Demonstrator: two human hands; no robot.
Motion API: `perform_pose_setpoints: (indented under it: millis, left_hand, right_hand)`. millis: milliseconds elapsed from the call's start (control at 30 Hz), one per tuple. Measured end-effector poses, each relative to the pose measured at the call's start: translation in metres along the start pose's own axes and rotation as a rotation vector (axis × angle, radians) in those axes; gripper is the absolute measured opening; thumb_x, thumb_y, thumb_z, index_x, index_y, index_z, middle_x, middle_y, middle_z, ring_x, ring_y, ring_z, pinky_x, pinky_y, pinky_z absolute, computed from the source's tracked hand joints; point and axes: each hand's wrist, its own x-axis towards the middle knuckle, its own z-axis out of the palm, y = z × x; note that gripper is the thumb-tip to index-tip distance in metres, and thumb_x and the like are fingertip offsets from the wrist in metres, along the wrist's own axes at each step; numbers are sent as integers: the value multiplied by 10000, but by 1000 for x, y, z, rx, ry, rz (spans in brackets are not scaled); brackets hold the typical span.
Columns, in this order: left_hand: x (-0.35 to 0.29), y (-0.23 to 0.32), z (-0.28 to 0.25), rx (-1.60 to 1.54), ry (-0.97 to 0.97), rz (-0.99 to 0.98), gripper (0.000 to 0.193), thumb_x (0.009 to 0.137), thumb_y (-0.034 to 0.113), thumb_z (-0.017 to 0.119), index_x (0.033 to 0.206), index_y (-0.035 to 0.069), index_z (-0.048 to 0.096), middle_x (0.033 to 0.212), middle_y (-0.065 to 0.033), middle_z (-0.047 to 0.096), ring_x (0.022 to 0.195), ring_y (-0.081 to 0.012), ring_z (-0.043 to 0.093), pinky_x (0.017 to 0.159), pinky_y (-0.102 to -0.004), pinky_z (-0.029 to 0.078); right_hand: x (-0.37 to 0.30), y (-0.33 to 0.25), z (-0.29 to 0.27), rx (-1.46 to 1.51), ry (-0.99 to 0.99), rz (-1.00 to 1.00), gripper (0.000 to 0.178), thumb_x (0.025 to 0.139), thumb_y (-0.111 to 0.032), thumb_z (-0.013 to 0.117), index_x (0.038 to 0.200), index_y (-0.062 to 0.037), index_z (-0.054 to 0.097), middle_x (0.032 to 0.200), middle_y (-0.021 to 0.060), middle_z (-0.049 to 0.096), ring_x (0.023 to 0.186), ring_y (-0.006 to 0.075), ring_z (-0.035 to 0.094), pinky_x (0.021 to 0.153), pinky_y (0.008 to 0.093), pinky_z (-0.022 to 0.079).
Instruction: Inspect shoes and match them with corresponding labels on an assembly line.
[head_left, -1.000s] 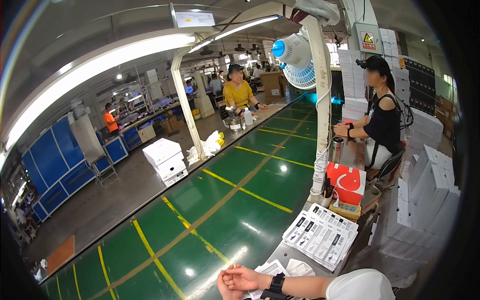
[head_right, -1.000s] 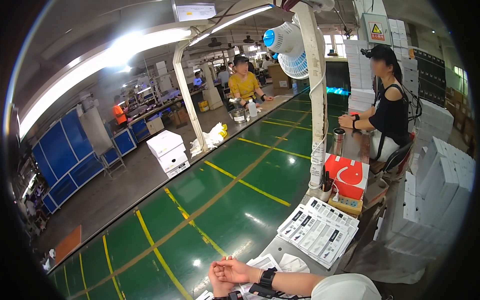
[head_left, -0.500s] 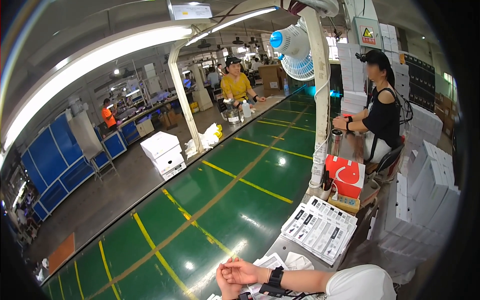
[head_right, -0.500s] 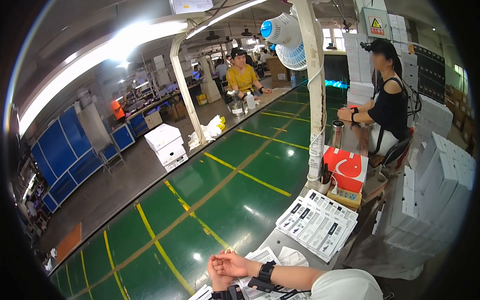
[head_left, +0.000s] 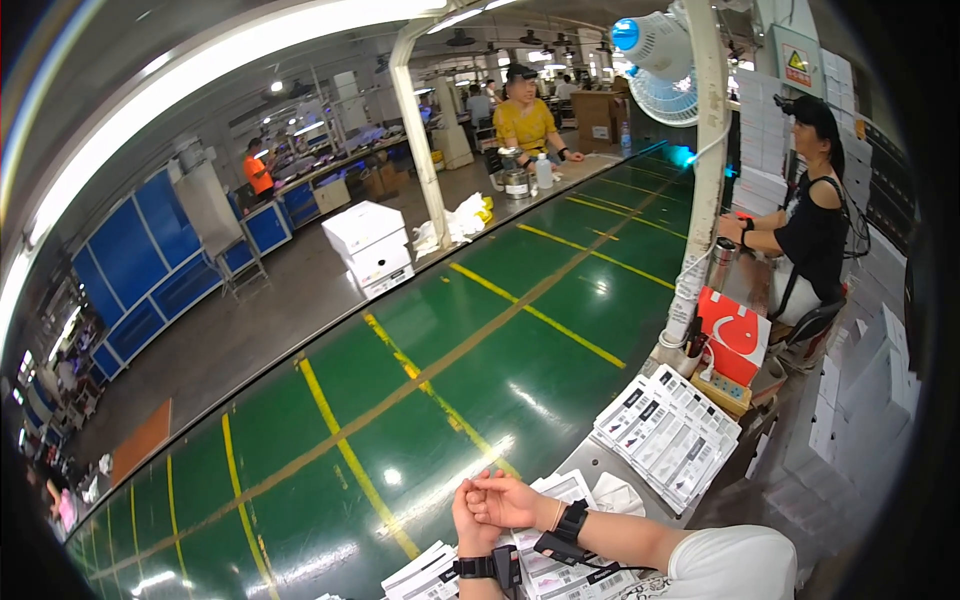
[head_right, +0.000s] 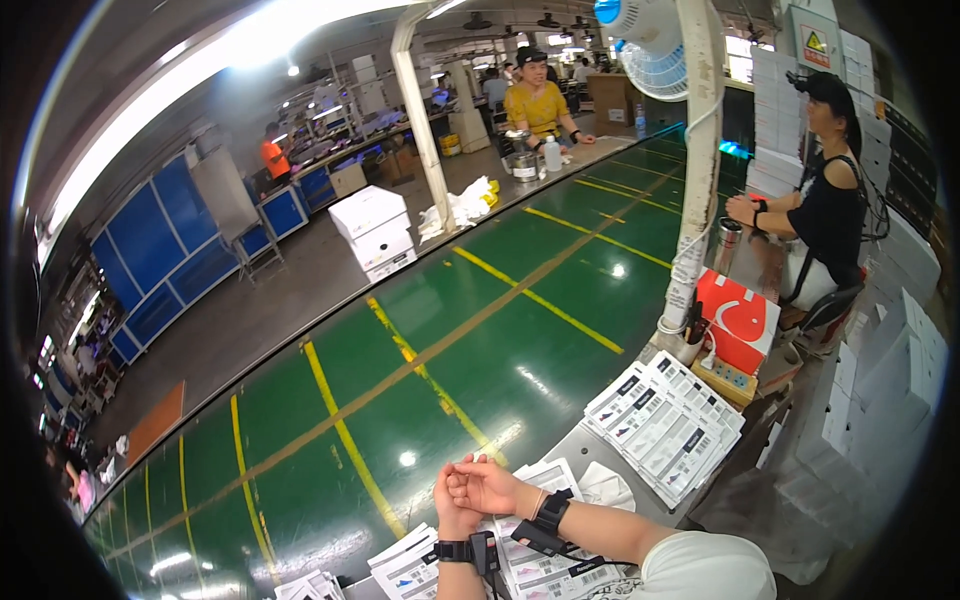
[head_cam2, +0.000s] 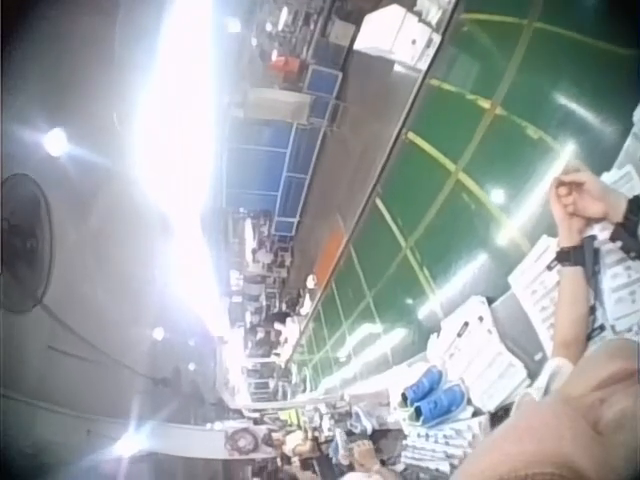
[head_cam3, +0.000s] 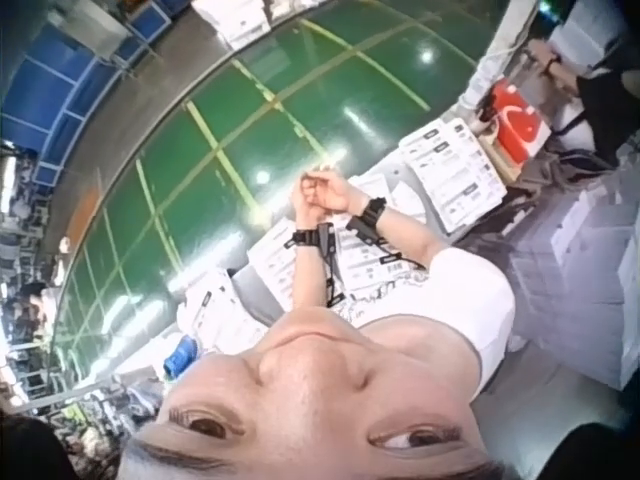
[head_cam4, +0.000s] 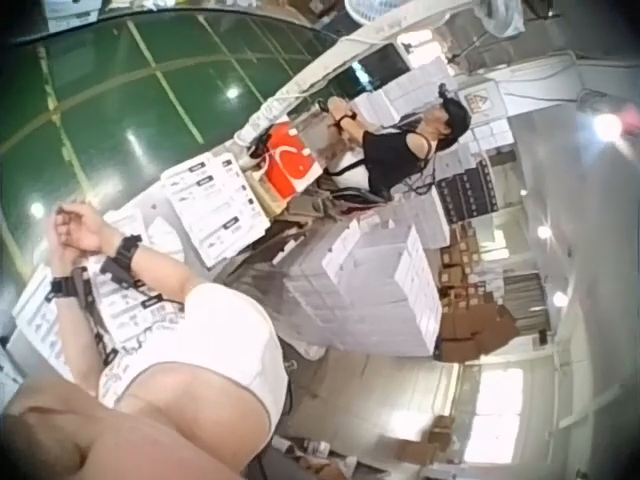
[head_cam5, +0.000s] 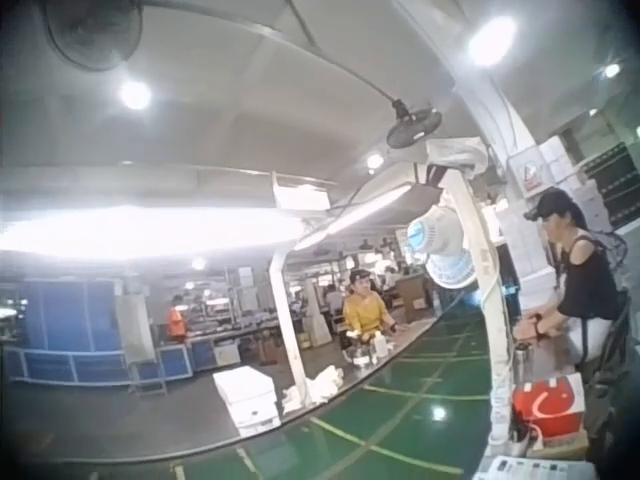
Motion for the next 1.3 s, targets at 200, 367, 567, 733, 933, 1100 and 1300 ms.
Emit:
perform_pose_setpoints:
  millis: [200, 367, 567, 733, 933, 1100, 1300]
  left_hand:
    - [-1, -4, 2, 38, -17, -21, 451, 955, 354, 452, 1160, -29, 573, 1241, -258, 579, 1188, -400, 535, 1055, -480, 405]
    - [2, -4, -2, 2, -47, -24, 454, 949, 355, 467, 1162, -33, 570, 1244, -269, 571, 1194, -415, 528, 1059, -487, 402]
    - [6, -4, -6, -18, -55, -34, 454, 949, 352, 471, 1168, -36, 557, 1230, -273, 577, 1179, -415, 538, 1048, -486, 417]
    - [3, -4, -5, -24, -45, -35, 452, 950, 347, 470, 1175, -39, 544, 1214, -278, 582, 1162, -411, 551, 1036, -484, 433]
    - [0, -5, 1, 35, -32, -19, 479, 966, 358, 433, 1190, -47, 557, 1261, -271, 565, 1202, -420, 519, 1060, -488, 399]
    - [23, -4, -42, -24, -115, -47, 479, 967, 359, 433, 1185, -50, 555, 1246, -273, 572, 1194, -420, 524, 1063, -487, 396]
    - [14, -5, -23, -45, -110, -57, 472, 967, 358, 436, 1183, -46, 549, 1245, -269, 574, 1185, -419, 532, 1060, -484, 400]
  right_hand:
    - [-4, -1, -2, -33, 84, -38, 227, 1022, -210, 416, 1008, -36, 562, 871, 73, 599, 768, 192, 542, 734, 341, 463]
    - [-3, -1, -2, -44, 63, -26, 239, 1026, -206, 405, 1005, -26, 562, 863, 75, 600, 769, 194, 551, 733, 339, 467]
    - [-3, -1, 0, -36, 53, -28, 255, 1029, -207, 397, 1007, -13, 561, 864, 81, 603, 772, 197, 558, 734, 335, 474]
    - [-3, 0, -3, -40, 46, -21, 260, 1031, -205, 391, 1007, -8, 559, 870, 83, 603, 774, 199, 559, 735, 334, 477]
    - [-4, -1, -6, -35, 77, -20, 226, 1022, -202, 412, 1036, -27, 555, 892, 81, 598, 771, 199, 549, 734, 340, 471]
    - [-2, 0, -2, -58, 73, -38, 221, 1020, -201, 417, 1033, -39, 568, 899, 84, 593, 773, 200, 544, 729, 344, 467]
    - [-3, -1, -3, -19, -4, -28, 270, 1027, -213, 408, 1010, 1, 571, 909, 88, 621, 785, 197, 592, 775, 342, 509]
